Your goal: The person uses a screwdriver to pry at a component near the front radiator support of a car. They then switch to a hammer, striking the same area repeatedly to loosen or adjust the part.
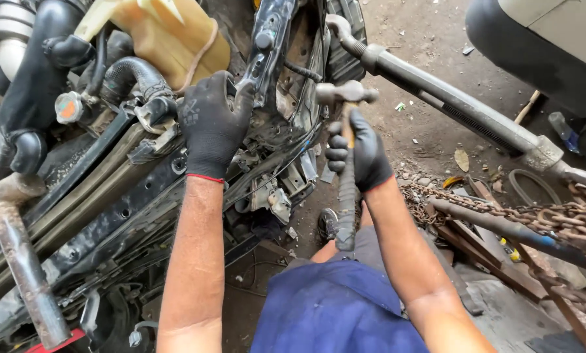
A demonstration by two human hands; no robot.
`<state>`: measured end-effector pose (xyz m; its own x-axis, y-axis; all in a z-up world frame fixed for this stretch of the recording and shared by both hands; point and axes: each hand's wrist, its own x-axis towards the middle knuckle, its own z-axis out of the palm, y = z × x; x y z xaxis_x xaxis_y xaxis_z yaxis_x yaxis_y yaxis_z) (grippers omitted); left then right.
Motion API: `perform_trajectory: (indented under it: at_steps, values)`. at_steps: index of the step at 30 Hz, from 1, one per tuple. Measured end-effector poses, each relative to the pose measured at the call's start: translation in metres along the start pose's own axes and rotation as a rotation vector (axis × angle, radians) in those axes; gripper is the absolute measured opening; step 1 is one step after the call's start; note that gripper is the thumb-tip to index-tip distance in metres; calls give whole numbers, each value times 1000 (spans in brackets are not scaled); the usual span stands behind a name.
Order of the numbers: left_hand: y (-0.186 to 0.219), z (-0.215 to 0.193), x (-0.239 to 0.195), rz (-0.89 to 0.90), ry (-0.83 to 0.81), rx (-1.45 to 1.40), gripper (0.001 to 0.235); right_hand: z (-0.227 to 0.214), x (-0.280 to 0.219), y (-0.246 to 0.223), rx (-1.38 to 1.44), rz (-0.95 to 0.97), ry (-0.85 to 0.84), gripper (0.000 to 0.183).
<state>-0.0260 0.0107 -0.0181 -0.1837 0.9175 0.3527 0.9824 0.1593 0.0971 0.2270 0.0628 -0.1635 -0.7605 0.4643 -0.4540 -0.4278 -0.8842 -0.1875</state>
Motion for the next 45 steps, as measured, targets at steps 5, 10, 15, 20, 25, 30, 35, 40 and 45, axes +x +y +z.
perform_trajectory:
  at_steps: [5,10,15,20,25,30,35,40,45]
  values:
    - [6,-9,4,-43,-59,-34,36,23,-3,-13,-256,181,4,57]
    - [11,-11,5,-63,-68,-1,36,5,15,-7,-129,175,-83,56]
    - [13,-14,10,-35,-62,-19,43,2,11,-4,-214,257,36,55]
    - [10,-9,8,-40,-65,-10,42,-61,12,21,81,100,0,45]
    - [13,-12,9,-79,-102,16,46,-45,27,41,104,81,47,38]
    - [3,-2,-1,15,8,40,44,-46,30,19,-19,264,-21,47]
    - [10,-11,8,-77,-106,34,47,-34,36,18,-56,204,-43,55]
    - [8,-9,5,-9,-60,32,46,-2,13,-3,-324,195,44,55]
    - [9,-7,8,-26,-86,26,46,-42,2,-18,34,-160,36,55]
